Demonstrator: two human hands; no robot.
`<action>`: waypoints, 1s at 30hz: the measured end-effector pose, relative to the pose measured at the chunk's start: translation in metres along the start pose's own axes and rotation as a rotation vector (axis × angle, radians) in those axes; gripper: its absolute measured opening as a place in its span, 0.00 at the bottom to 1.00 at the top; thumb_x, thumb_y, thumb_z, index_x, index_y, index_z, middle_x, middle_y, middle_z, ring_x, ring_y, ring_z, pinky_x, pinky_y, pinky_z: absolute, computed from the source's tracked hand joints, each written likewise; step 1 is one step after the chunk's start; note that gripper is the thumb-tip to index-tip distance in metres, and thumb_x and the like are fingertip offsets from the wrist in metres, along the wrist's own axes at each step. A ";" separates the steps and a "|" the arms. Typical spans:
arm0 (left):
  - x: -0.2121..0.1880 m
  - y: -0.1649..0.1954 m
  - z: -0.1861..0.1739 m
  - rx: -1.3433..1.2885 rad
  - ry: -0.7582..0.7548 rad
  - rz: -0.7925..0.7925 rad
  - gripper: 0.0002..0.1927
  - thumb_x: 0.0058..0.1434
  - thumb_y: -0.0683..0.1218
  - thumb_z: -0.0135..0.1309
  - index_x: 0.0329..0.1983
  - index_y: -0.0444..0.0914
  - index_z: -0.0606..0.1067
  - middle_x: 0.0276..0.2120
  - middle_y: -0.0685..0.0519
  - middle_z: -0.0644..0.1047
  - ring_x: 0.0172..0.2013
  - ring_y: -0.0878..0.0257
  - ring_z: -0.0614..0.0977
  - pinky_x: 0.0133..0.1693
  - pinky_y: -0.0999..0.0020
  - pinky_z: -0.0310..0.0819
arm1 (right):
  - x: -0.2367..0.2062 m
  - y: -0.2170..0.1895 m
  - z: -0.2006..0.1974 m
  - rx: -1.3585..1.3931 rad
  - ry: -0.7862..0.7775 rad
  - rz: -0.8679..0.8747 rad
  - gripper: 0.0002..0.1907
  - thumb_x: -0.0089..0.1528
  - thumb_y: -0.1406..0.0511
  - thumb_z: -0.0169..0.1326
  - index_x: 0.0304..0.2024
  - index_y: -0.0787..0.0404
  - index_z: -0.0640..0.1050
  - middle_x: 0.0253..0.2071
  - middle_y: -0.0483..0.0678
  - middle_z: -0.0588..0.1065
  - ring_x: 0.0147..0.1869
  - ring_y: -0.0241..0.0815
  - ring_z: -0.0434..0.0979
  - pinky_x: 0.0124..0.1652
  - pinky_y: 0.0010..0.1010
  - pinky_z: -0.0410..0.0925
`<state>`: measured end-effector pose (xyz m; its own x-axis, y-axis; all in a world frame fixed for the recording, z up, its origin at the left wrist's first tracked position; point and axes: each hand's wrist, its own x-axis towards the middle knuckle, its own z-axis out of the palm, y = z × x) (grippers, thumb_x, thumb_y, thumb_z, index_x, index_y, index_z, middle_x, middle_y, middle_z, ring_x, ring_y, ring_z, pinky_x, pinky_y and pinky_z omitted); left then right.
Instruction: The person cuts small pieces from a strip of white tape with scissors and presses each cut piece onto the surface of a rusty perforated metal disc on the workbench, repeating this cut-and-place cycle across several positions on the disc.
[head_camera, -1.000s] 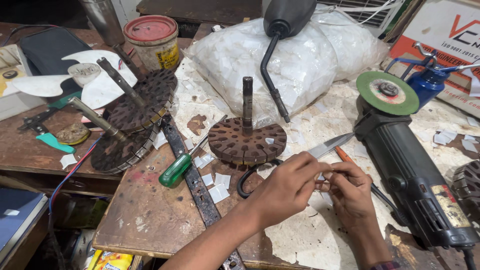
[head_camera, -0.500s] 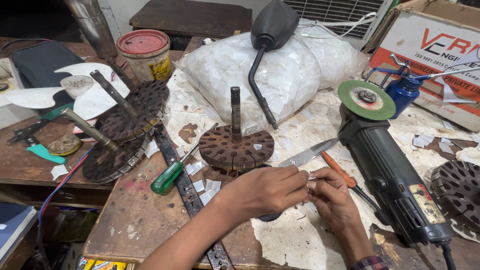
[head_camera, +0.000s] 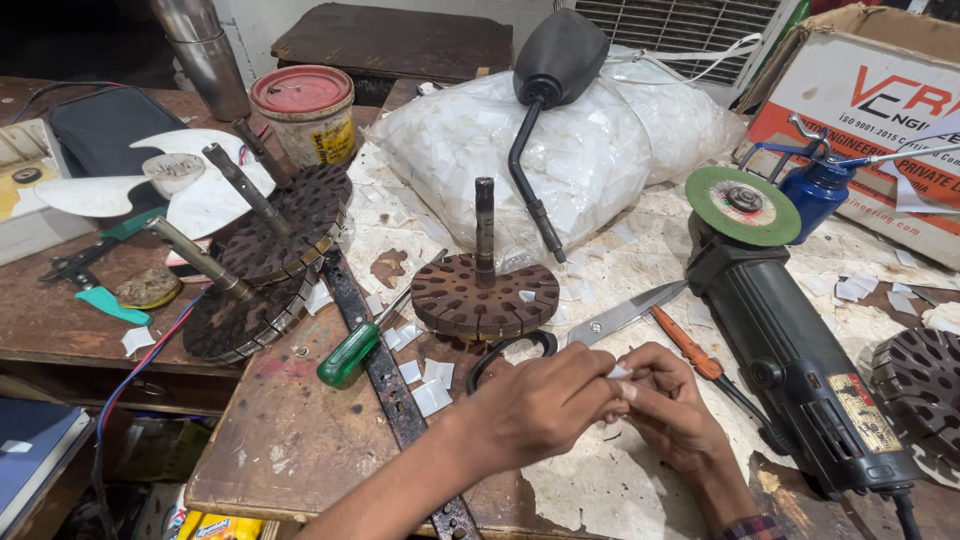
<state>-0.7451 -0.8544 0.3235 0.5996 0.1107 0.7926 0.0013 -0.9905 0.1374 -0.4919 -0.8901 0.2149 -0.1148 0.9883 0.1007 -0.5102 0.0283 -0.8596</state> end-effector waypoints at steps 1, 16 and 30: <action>0.000 0.004 0.003 -0.042 0.052 -0.051 0.08 0.66 0.39 0.58 0.41 0.29 0.73 0.42 0.43 0.75 0.43 0.54 0.80 0.42 0.63 0.79 | -0.001 0.001 0.000 -0.025 0.034 0.007 0.15 0.60 0.72 0.57 0.48 0.65 0.71 0.37 0.56 0.77 0.40 0.44 0.80 0.40 0.37 0.75; 0.011 0.026 0.037 -0.389 0.274 -0.617 0.06 0.66 0.36 0.55 0.38 0.29 0.69 0.35 0.42 0.74 0.32 0.50 0.80 0.34 0.59 0.74 | 0.003 0.010 -0.014 -0.032 0.068 -0.101 0.18 0.65 0.68 0.58 0.56 0.67 0.70 0.39 0.48 0.77 0.42 0.38 0.78 0.43 0.31 0.73; 0.019 0.038 0.027 -0.468 0.259 -0.764 0.05 0.69 0.37 0.50 0.38 0.29 0.71 0.30 0.44 0.76 0.27 0.56 0.80 0.30 0.61 0.73 | 0.000 0.009 -0.001 -0.169 0.177 -0.072 0.16 0.66 0.63 0.56 0.51 0.67 0.72 0.35 0.47 0.75 0.36 0.36 0.75 0.37 0.31 0.72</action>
<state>-0.7125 -0.8923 0.3276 0.3713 0.7897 0.4884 -0.0347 -0.5138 0.8572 -0.4960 -0.8897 0.2067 0.0753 0.9933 0.0882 -0.3605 0.1096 -0.9263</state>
